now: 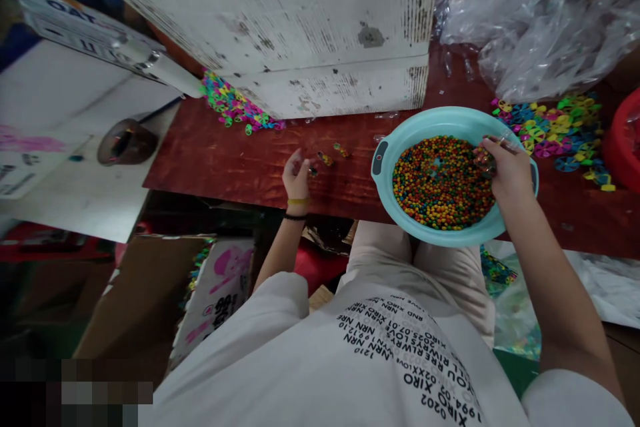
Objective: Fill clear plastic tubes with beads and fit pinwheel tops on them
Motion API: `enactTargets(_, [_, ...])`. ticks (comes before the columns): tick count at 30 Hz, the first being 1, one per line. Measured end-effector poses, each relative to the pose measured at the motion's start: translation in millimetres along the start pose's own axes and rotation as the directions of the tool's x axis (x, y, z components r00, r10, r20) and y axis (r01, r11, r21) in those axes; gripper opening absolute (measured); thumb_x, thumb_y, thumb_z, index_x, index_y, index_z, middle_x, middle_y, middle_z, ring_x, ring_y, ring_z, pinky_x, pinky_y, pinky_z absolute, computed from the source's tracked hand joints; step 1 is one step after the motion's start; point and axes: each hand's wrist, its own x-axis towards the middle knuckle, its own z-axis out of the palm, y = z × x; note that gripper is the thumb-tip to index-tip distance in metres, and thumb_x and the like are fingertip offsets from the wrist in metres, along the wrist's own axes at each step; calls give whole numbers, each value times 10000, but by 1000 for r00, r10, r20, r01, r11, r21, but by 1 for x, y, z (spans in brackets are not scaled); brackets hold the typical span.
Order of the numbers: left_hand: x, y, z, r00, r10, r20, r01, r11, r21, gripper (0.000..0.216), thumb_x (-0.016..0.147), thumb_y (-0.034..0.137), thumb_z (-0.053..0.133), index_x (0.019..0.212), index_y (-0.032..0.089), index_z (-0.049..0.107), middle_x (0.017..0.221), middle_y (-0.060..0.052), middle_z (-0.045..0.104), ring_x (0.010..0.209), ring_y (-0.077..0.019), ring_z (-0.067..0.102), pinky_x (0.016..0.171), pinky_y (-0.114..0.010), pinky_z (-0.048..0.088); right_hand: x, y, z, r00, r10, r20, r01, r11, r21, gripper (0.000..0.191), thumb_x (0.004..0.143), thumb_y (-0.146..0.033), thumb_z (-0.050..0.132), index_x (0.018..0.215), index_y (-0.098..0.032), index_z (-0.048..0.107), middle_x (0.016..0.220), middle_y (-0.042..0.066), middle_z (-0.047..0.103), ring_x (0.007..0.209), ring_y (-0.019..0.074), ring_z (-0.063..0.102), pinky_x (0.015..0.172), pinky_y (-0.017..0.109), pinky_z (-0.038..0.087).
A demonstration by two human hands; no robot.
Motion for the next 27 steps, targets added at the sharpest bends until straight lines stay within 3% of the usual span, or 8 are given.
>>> enactTargets(6, [-18,76,27,957,-10,290,85,965,-248,544,866,624,823,1281,288,712,1101,-40,768,1094,-249,787,995,-436,668,2,1,-2,994,81,69,-73,992,-105,120,779,-27,781,814,-138,754,708,-9,715,598,105,662,502,156,533])
enactTargets(10, [-29,120,63,904,-33,427,91,989,-117,389,1046,587,607,1264,281,706,1189,-58,757,1182,-265,766,995,-460,674,5,6,-5,996,57,68,-49,993,-110,130,771,-25,786,819,-140,750,709,-18,712,622,102,662,528,149,525])
enactTargets(13, [-40,140,93,852,2,523,16,999,-30,396,1059,579,584,1276,273,710,1195,-67,773,1157,-278,777,947,-452,690,5,9,-5,997,41,71,-33,994,-105,129,762,-44,807,822,-138,743,714,-16,708,617,105,659,555,166,519])
enactTargets(15, [-47,147,116,772,46,633,-40,999,-24,439,1028,609,622,1282,267,727,1160,-69,794,1116,-281,789,945,-455,687,5,10,-4,996,30,81,-21,994,-109,146,747,-64,834,815,-143,733,714,-22,703,620,105,657,593,181,527])
enactTargets(19, [-53,151,167,535,80,841,-65,996,-53,535,967,666,677,1281,243,768,1176,-76,813,1081,-274,797,984,-448,661,5,9,-3,993,-4,118,18,993,-118,147,740,-105,838,812,-167,725,729,-38,705,666,116,669,682,212,557])
enactTargets(21, [-49,145,194,442,65,894,-46,998,-49,569,954,679,685,1274,219,779,1190,-86,815,1077,-273,796,996,-445,649,4,7,-2,990,29,141,-11,992,-125,129,749,-122,826,796,-180,721,746,-33,717,704,129,683,731,231,574])
enactTargets(24, [-37,130,231,347,37,937,-82,997,-9,597,909,672,744,1229,172,799,1159,-102,824,1053,-276,790,1011,-448,631,3,3,-2,965,162,207,-136,982,-134,102,789,-142,808,770,-182,717,764,-19,733,704,135,681,763,257,584])
enactTargets(27, [-27,115,256,317,10,948,-136,990,35,551,885,618,802,1173,148,813,1076,-99,835,990,-268,786,1006,-449,625,1,0,-2,915,266,305,-232,962,-143,75,826,-179,817,825,-182,742,809,-2,761,710,147,691,764,286,593])
